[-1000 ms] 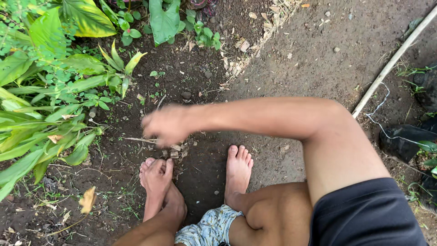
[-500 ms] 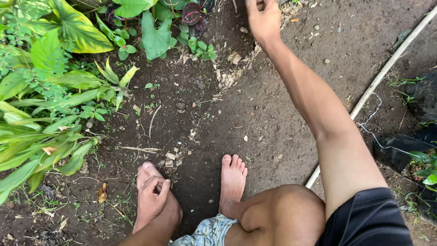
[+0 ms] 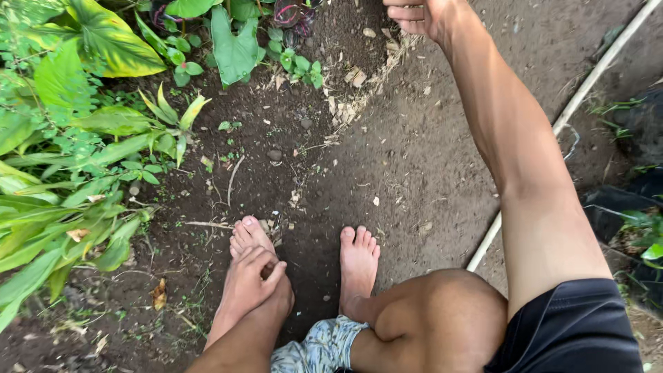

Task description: The person removes weeds and debris from the soil around plants in a garden bed using their hands. They also move a potted plant aside and later handle another potted plant with a flower.

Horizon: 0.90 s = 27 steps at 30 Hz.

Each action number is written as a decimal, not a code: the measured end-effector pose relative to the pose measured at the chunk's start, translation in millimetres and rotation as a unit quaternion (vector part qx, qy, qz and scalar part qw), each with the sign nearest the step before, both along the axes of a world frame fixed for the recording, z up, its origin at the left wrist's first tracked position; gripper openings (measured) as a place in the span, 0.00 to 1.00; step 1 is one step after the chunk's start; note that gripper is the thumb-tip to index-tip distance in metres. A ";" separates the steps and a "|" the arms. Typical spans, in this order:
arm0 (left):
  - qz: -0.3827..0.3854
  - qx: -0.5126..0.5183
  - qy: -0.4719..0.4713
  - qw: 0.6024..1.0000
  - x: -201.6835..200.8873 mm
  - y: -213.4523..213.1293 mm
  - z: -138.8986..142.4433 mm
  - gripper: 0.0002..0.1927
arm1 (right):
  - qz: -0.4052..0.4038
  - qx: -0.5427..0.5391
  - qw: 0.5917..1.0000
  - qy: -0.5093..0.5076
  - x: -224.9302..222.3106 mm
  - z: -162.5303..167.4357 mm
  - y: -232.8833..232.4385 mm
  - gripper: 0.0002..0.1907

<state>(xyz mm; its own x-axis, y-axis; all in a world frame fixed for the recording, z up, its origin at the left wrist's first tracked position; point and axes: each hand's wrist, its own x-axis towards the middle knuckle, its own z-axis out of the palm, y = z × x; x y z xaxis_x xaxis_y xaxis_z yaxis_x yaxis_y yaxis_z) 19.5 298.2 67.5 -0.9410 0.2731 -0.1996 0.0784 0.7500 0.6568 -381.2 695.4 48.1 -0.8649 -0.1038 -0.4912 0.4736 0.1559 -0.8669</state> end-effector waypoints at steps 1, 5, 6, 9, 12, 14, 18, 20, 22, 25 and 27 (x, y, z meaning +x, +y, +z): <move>-0.003 0.025 -0.021 0.999 -4.8 3.5 -4.9 0.09 | -0.013 0.010 1.000 -0.004 -1.0 0.1 2.6 0.25; -0.045 0.057 0.008 0.997 -24.1 24.8 -27.9 0.08 | -0.087 0.095 0.991 0.041 4.6 5.3 7.4 0.19; -0.063 0.053 0.001 0.997 -26.8 29.8 -32.2 0.08 | -0.111 0.123 0.986 -0.003 11.5 6.6 10.4 0.18; -0.110 0.044 -0.009 0.993 -36.9 40.7 -45.2 0.09 | -0.168 0.150 0.973 -0.050 19.0 11.4 27.4 0.21; -0.130 0.030 -0.043 0.990 -37.2 41.6 -51.9 0.09 | -0.164 0.088 0.982 -0.014 35.8 5.1 46.1 0.24; -0.146 0.024 -0.042 0.988 -38.8 42.8 -58.1 0.10 | -0.152 0.098 0.983 -0.016 45.8 2.6 61.8 0.25; -0.132 -0.010 -0.054 0.990 -42.2 45.6 -68.2 0.11 | -0.135 0.103 0.985 -0.001 72.3 1.2 84.1 0.23; -0.132 0.003 -0.044 0.990 -43.8 46.4 -70.9 0.11 | -0.118 0.103 0.988 -0.013 83.3 2.4 88.3 0.24; -0.131 0.000 -0.049 0.990 -44.8 46.7 -72.3 0.12 | -0.075 0.146 0.987 0.001 94.2 4.6 88.1 0.19; -0.128 -0.008 -0.064 0.990 -45.0 47.2 -72.9 0.11 | -0.039 0.170 0.985 0.009 110.2 10.8 79.9 0.18; -0.124 -0.005 -0.071 0.990 -43.8 47.4 -72.5 0.11 | -0.030 0.159 0.987 0.009 122.7 16.9 70.3 0.18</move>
<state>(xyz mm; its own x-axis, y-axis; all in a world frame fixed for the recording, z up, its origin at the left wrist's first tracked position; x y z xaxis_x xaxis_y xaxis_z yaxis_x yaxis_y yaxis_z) -24.3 345.6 -5.0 -0.8078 0.4895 -0.3284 0.1689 0.7260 0.6667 -258.6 765.7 65.0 -0.8741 0.1054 -0.4742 0.4746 0.3932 -0.7875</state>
